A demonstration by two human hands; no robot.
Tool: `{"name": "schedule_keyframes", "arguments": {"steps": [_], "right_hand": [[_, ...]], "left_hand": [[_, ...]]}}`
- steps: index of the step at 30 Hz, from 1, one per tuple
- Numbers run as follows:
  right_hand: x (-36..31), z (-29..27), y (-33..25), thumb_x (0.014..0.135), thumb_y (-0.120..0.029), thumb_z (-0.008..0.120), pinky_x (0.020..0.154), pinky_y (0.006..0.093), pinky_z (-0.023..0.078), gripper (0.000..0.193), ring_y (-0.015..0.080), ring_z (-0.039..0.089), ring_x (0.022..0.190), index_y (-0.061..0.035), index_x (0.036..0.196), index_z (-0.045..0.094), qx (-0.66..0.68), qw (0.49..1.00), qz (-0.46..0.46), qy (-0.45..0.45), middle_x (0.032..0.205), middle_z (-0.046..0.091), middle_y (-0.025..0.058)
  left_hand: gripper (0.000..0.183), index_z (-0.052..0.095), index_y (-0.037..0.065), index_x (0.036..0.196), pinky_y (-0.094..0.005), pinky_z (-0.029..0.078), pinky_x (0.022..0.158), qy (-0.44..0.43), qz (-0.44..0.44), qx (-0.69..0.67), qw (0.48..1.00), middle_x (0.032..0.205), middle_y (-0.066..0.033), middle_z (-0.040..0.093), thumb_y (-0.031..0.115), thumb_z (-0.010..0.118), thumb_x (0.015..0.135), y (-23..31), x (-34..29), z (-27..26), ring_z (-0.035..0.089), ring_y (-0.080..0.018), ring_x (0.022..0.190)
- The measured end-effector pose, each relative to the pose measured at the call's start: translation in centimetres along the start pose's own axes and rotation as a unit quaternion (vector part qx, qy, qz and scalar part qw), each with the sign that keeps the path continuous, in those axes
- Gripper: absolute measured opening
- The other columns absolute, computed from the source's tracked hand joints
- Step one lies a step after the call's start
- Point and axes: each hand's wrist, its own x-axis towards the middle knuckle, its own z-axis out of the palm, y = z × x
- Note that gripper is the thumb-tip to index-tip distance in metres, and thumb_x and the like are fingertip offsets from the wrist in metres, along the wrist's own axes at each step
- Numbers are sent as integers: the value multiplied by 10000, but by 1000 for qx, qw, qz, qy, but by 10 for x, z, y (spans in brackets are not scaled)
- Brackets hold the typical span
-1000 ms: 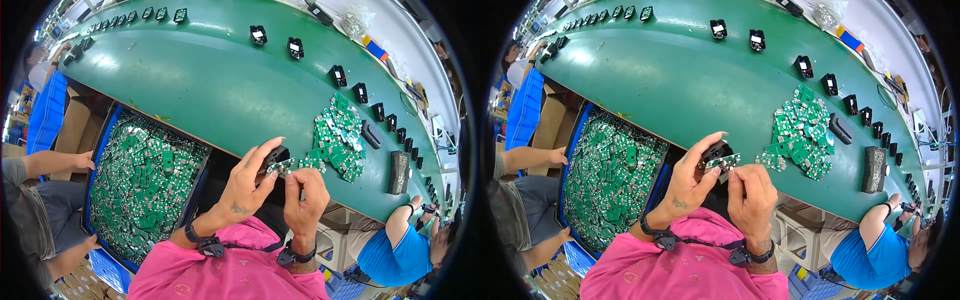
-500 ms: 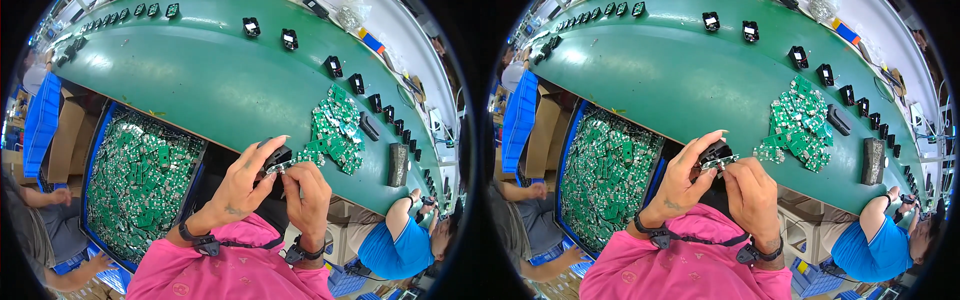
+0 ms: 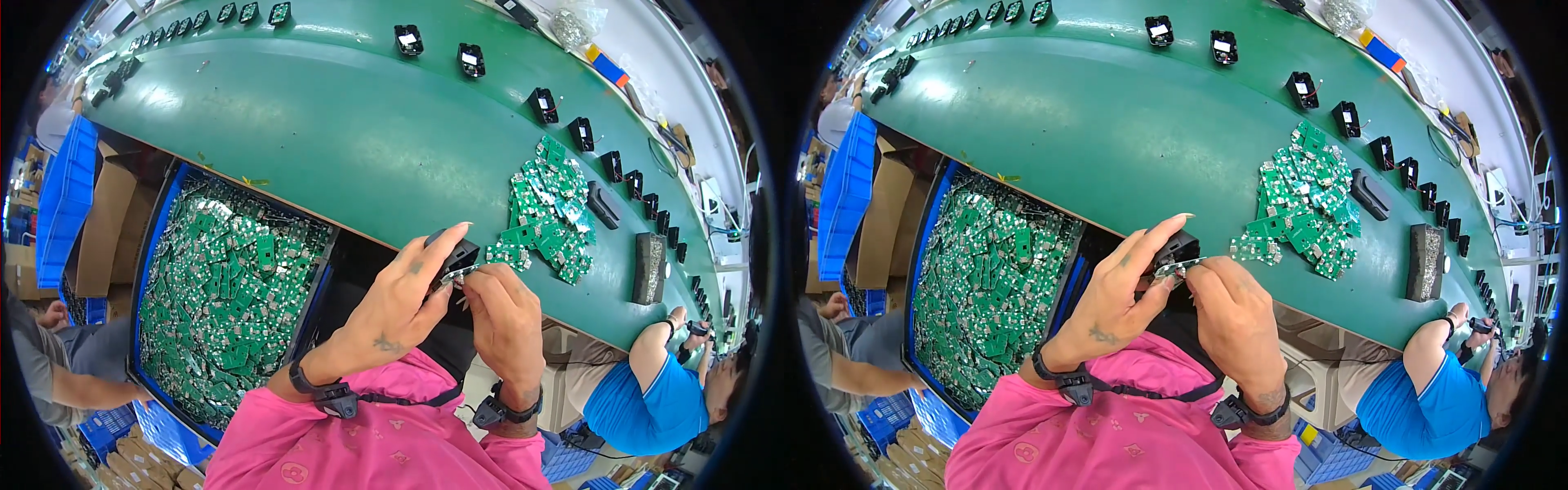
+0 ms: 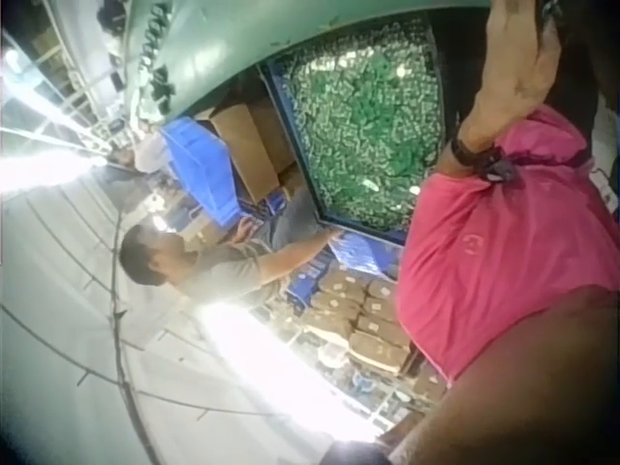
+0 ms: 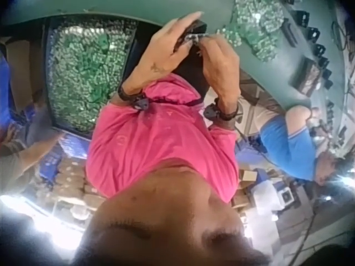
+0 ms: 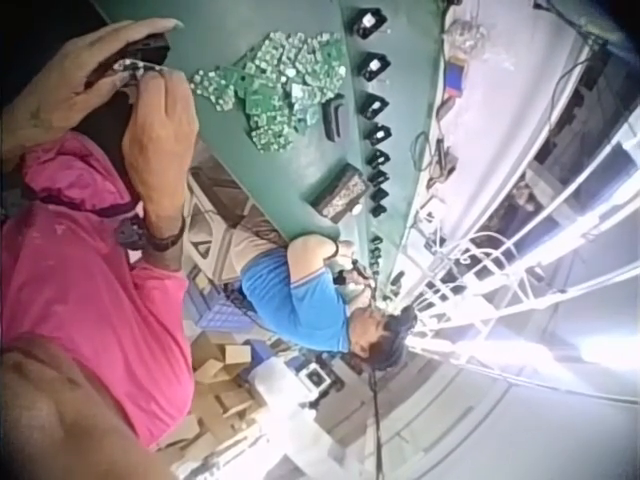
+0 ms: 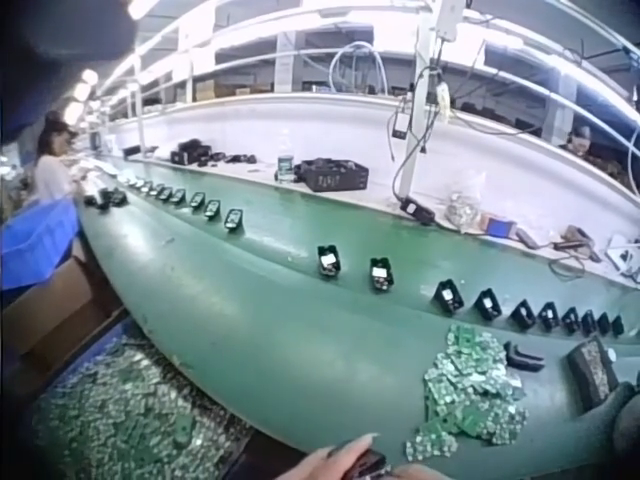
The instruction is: The person receives a tray of circuit boards, pours them into a larger tray, and places the empty tray on a stack. They then repeatedly fit circuit boards into plastic housings by hand and place the assembled units on the table.
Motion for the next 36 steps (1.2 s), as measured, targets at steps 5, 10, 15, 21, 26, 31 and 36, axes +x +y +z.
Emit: {"name": "schedule_keyframes", "arguments": {"steps": [5,10,15,21,26,31,36], "right_hand": [[-1,-6,-3,840,41,647,632,433,483,115,345,611,732,-12,931,600,27,998,41,-34,836,579,135],[4,-9,3,842,48,645,535,384,441,67,295,581,602,6,872,602,49,997,25,-51,748,573,121],[2,-6,3,848,44,646,521,374,430,55,261,573,566,11,857,603,84,992,78,-53,728,564,110],[-3,8,18,859,15,660,547,313,450,51,200,579,598,9,895,624,81,994,74,-5,734,582,88],[-4,2,15,873,-21,686,599,266,478,89,128,609,680,19,939,641,106,974,192,61,751,618,56],[-16,-3,20,903,-73,709,496,268,456,131,113,606,541,28,973,663,171,955,243,-17,735,650,90],[-29,17,21,975,-80,630,469,224,481,150,108,607,529,59,924,656,416,835,356,60,724,664,87]], "left_hand": [[670,423,54,1474,-376,525,883,-8,32,57,998,1262,-218,536,-93,564,836,2,-1,1,609,-368,1048],[683,424,67,1475,-425,505,922,-42,27,103,993,1263,-247,530,-93,567,827,2,-2,-1,583,-445,1096],[684,419,70,1478,-407,511,885,-49,16,65,997,1212,-244,547,-88,573,831,1,0,-2,585,-446,1031],[642,417,67,1490,-331,516,866,-27,-5,2,1000,1213,-189,579,-56,574,879,-21,5,5,631,-255,1035],[586,406,30,1493,-273,500,928,-72,-92,-280,953,1377,-96,506,4,586,935,-28,9,4,547,-111,1139],[678,383,40,1501,-275,514,957,-115,-140,-284,942,1404,-93,475,-35,649,882,-23,12,-6,553,-112,1152],[753,364,52,1513,-285,525,978,-80,-155,-295,940,1405,-89,467,-54,698,847,-26,13,-7,552,-151,1191]]}}
